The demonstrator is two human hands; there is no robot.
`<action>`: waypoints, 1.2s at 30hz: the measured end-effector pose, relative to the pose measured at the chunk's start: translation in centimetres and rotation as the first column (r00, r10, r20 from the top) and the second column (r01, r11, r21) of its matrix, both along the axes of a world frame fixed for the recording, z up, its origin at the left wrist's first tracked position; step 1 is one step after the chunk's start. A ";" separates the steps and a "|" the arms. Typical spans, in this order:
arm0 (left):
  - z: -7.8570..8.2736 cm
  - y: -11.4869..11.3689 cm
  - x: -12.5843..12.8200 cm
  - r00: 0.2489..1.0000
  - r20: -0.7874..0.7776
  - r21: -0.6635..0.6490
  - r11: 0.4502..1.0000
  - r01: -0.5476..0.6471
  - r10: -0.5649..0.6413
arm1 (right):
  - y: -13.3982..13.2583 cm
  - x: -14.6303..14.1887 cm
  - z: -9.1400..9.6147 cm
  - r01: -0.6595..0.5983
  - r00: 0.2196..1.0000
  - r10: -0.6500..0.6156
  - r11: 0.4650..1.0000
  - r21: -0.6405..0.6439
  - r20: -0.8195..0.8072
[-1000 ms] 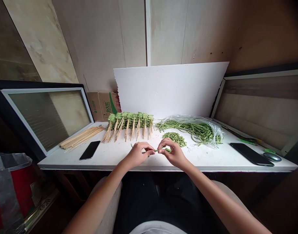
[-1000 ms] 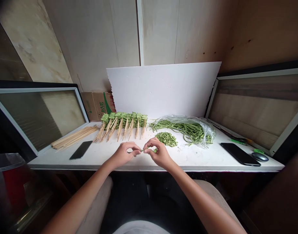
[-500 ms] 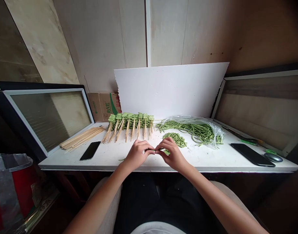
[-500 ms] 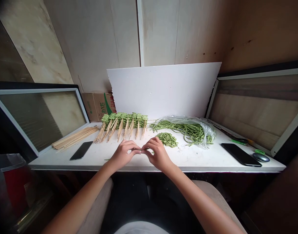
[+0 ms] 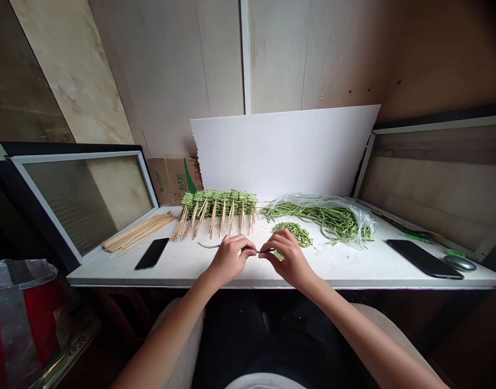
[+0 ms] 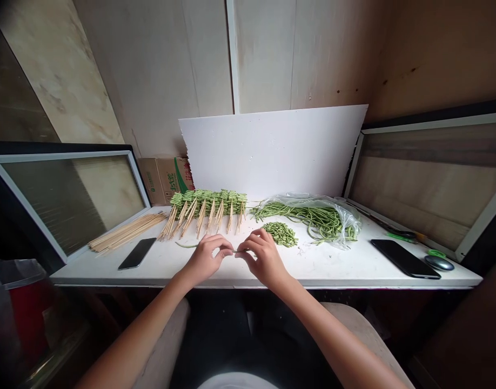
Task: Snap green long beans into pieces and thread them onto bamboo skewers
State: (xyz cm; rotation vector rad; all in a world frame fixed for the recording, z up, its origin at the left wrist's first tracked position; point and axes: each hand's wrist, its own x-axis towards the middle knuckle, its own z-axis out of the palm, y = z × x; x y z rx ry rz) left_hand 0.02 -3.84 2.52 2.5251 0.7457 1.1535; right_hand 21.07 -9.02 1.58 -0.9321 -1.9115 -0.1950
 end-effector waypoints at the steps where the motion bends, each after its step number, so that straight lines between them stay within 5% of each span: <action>1: 0.0 -0.1 0.1 1.000 -0.004 -0.027 1.000 0.013 -0.013 | 0.0 -0.1 -0.1 -0.003 1.000 0.003 1.000 -0.002 -0.022; 11: -0.2 -0.7 1.1 0.986 0.077 -0.208 0.965 0.158 -0.145 | -0.2 -0.9 -0.4 -0.181 0.957 0.133 0.969 -0.170 -0.259; 17: -0.2 -0.3 1.0 0.936 0.154 -0.343 0.871 0.352 -0.318 | -0.1 -0.4 -0.3 -0.350 0.908 0.260 0.902 -0.251 -0.330; 23: -1.3 1.9 0.3 0.959 0.171 -0.500 0.819 0.282 -0.225 | -1.6 -0.7 1.7 -0.432 0.883 0.353 0.869 -0.243 -0.309; 26: -2.0 3.1 -0.2 0.966 0.201 -0.513 0.823 0.245 -0.162 | -1.5 0.3 2.4 -0.315 0.925 0.267 0.937 -0.149 -0.271; 30: -2.6 3.6 -0.4 0.975 0.202 -0.513 0.838 0.187 -0.094 | 1.2 4.0 1.2 0.009 0.994 -0.022 0.992 -0.129 -0.104; 36: -3.0 3.4 -0.1 0.988 0.133 -0.511 0.849 0.134 -0.075 | 5.6 9.3 -4.2 0.282 0.955 -0.295 0.870 -0.404 0.031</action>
